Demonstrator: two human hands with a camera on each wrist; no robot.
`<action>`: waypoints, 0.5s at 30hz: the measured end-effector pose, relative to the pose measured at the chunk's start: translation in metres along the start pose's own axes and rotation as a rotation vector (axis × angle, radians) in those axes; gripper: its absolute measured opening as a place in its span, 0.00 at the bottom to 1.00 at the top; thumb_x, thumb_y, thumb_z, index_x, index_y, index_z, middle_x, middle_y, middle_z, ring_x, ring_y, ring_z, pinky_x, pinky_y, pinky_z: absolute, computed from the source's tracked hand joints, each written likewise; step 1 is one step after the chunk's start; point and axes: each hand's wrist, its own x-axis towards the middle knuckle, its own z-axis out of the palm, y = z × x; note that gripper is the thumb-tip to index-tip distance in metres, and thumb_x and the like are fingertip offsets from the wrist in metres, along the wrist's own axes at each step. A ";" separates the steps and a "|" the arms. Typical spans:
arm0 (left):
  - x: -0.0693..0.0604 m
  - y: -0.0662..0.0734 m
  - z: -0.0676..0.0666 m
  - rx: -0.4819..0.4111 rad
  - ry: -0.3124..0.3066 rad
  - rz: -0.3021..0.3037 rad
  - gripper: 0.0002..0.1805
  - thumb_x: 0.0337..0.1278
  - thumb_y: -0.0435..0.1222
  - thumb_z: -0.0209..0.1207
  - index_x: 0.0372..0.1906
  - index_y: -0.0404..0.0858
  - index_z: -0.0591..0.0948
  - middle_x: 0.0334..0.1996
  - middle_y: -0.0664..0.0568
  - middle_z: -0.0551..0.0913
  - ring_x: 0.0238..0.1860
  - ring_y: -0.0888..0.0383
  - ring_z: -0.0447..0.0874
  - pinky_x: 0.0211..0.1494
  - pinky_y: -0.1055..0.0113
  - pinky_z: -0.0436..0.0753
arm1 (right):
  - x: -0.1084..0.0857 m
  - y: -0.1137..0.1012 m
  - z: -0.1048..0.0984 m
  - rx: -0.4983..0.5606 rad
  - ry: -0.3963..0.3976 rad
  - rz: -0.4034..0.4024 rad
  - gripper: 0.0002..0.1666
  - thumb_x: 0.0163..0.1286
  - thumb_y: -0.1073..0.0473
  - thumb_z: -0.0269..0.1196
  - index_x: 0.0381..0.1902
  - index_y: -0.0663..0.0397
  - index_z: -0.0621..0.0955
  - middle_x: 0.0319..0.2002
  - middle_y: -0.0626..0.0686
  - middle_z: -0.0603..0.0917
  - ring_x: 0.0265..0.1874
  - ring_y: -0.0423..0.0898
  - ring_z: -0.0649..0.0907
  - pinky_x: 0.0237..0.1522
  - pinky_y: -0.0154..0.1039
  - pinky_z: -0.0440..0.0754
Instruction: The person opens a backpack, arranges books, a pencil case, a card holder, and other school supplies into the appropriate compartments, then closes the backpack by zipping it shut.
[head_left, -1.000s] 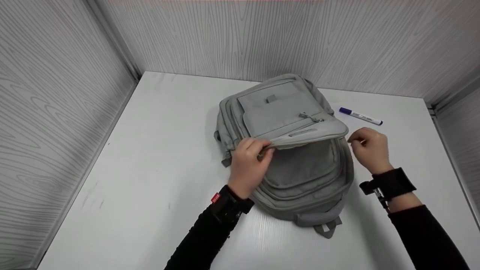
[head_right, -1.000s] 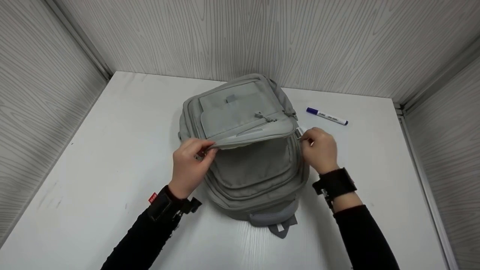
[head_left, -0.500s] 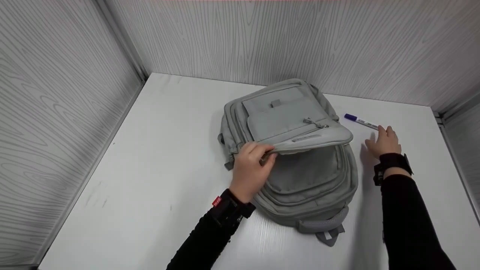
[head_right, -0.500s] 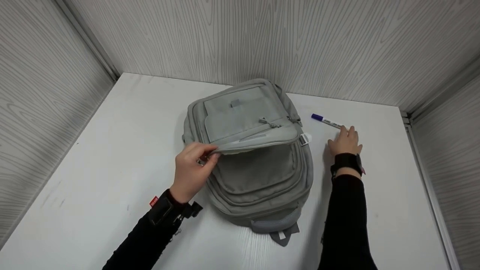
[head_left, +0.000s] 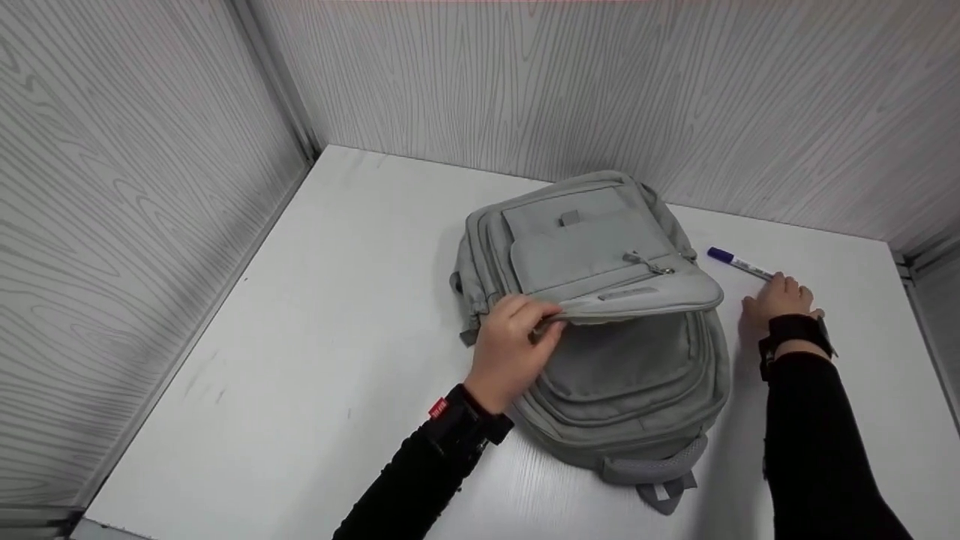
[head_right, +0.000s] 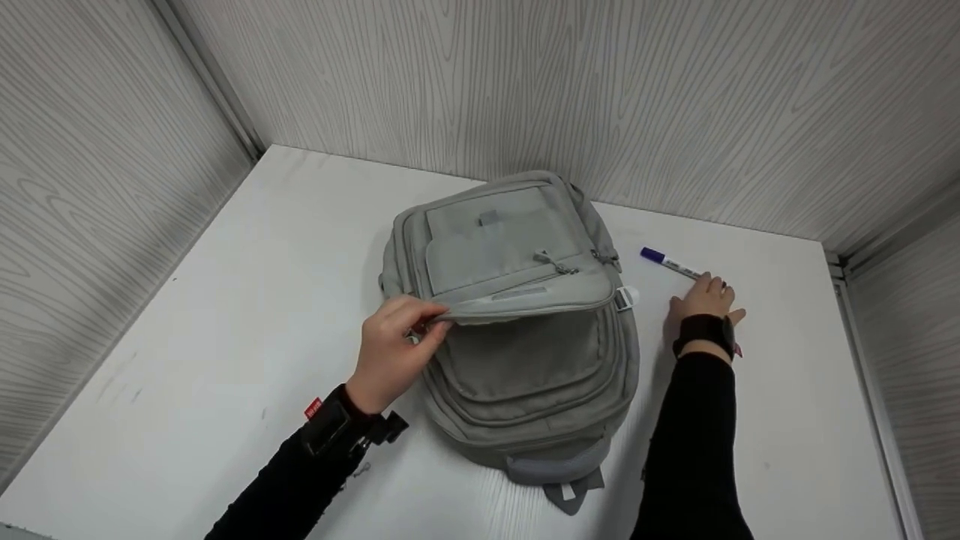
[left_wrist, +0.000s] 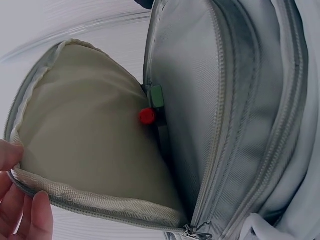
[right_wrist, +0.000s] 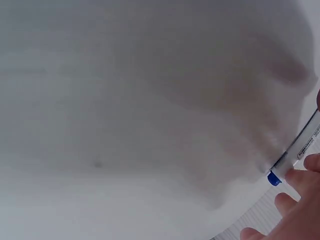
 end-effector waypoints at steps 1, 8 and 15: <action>0.000 0.000 0.000 0.000 0.000 -0.001 0.06 0.54 0.32 0.68 0.38 0.37 0.86 0.33 0.49 0.86 0.38 0.55 0.83 0.44 0.66 0.82 | 0.001 0.001 0.000 -0.011 -0.005 0.006 0.47 0.74 0.51 0.48 0.74 0.78 0.41 0.71 0.83 0.44 0.72 0.79 0.43 0.66 0.80 0.45; -0.002 -0.003 0.003 -0.001 0.002 0.001 0.06 0.54 0.31 0.68 0.38 0.37 0.86 0.33 0.49 0.86 0.38 0.55 0.82 0.44 0.66 0.81 | 0.002 0.007 0.001 -0.020 0.095 0.012 0.29 0.71 0.59 0.46 0.60 0.81 0.62 0.64 0.84 0.54 0.67 0.80 0.50 0.61 0.77 0.52; -0.002 -0.002 0.003 -0.012 0.005 -0.011 0.06 0.55 0.31 0.67 0.38 0.38 0.86 0.32 0.50 0.85 0.37 0.56 0.82 0.43 0.67 0.81 | -0.002 0.012 0.003 -0.053 0.192 -0.026 0.18 0.73 0.67 0.42 0.52 0.79 0.66 0.54 0.82 0.70 0.58 0.78 0.65 0.59 0.74 0.57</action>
